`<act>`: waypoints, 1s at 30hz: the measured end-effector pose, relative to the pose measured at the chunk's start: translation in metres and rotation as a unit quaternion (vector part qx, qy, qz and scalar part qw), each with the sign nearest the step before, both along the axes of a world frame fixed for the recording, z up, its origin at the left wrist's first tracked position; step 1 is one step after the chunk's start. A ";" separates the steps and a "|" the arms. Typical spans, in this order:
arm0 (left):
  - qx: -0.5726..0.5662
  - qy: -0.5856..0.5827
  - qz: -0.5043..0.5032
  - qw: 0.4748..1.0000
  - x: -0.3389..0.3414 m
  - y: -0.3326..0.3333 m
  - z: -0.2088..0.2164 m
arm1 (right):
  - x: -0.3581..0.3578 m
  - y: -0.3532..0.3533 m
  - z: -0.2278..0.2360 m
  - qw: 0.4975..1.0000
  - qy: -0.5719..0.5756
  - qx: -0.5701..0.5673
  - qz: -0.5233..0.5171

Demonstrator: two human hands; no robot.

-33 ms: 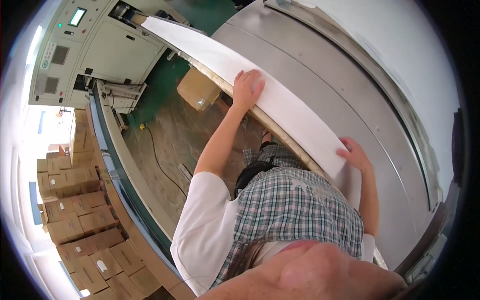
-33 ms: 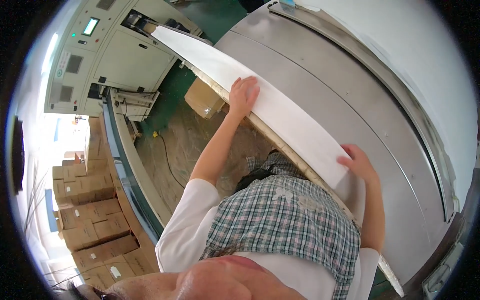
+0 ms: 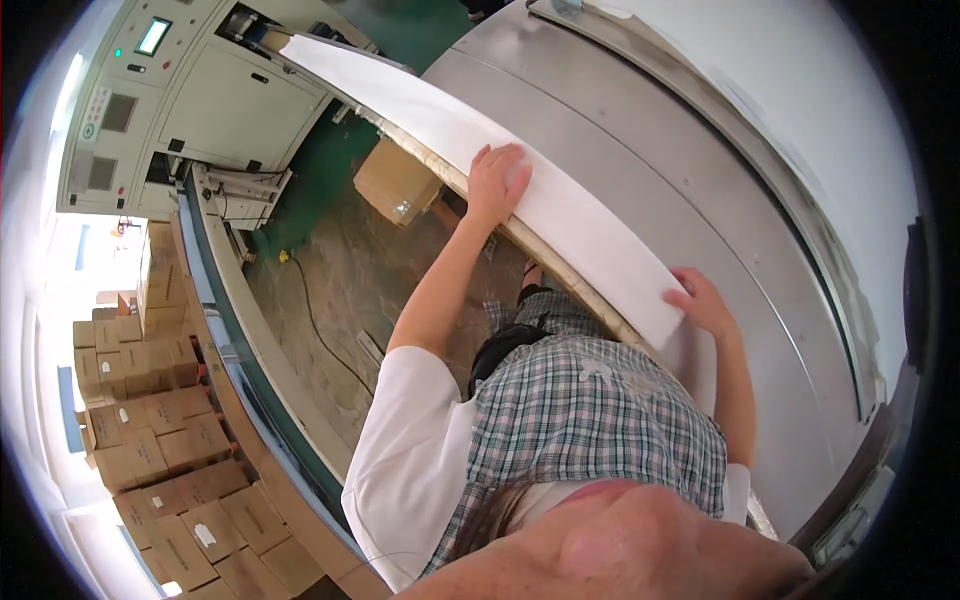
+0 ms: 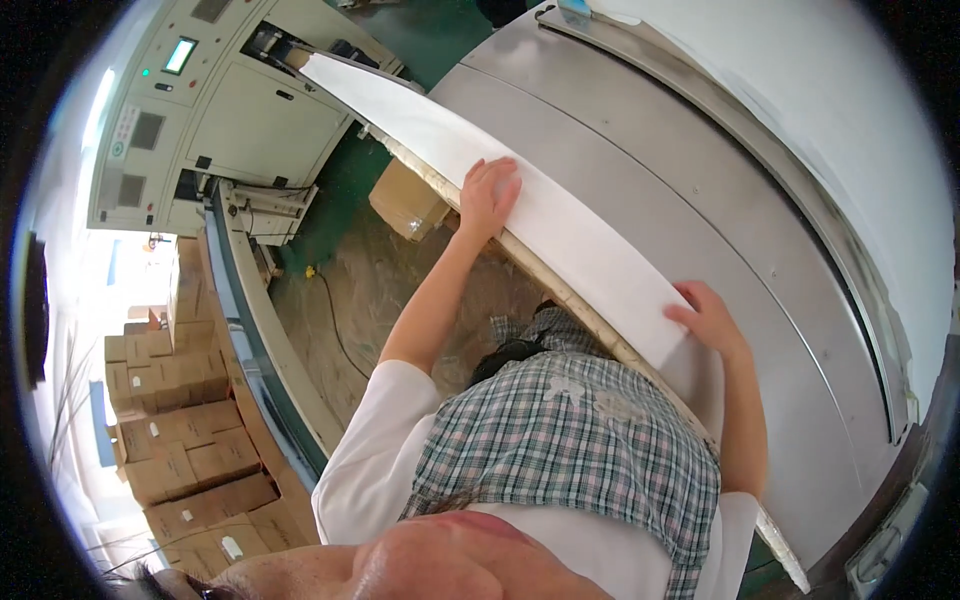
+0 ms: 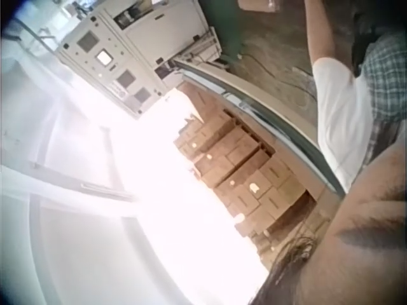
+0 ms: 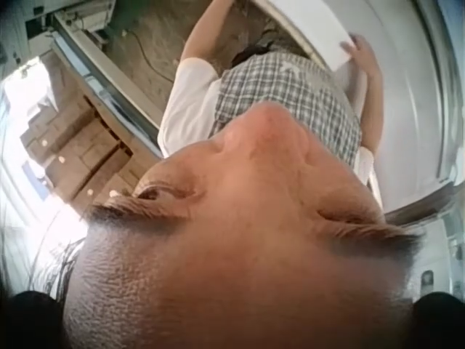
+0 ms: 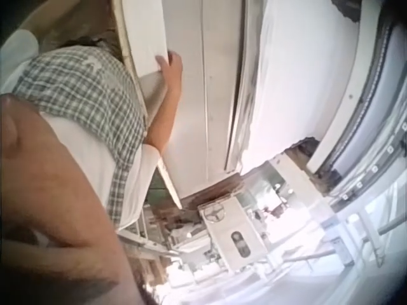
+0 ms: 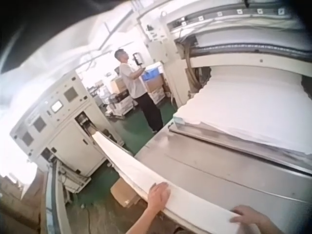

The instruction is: Pulling and folding large white sheets of material at an industrial roller machine.

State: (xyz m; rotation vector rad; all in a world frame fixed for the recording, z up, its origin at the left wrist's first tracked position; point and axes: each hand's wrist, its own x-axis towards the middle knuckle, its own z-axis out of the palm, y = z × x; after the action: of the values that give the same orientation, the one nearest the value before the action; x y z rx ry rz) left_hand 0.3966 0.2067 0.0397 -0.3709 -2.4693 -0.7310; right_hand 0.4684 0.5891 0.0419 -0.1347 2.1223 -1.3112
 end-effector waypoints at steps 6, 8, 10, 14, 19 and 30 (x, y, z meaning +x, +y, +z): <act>0.461 -0.249 -0.232 0.820 0.001 0.019 0.094 | -0.065 -0.096 -0.026 0.997 0.042 -0.054 -0.023; 0.510 -0.167 -0.448 0.715 0.007 0.009 0.164 | -0.099 -0.098 -0.056 0.976 0.180 -0.031 -0.120; 0.477 -0.132 -0.591 0.637 -0.003 -0.010 0.220 | -0.141 -0.088 -0.061 0.907 0.359 0.116 -0.184; 0.509 -0.063 -0.704 0.491 -0.030 -0.024 0.259 | -0.170 -0.024 -0.100 0.885 0.194 0.027 -0.423; 0.544 -0.104 -0.698 0.455 -0.090 -0.051 0.248 | -0.164 -0.038 -0.100 0.832 0.198 0.130 -0.502; 0.513 -0.145 -0.762 0.366 -0.238 -0.052 0.211 | -0.165 -0.065 -0.095 0.713 0.318 0.393 -0.485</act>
State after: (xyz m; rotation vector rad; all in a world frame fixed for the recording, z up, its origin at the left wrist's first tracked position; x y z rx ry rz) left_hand 0.1585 0.1547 0.2506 -2.0211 -0.4605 -2.8023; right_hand 0.3034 0.5241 -0.0527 1.2107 3.3812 -0.6615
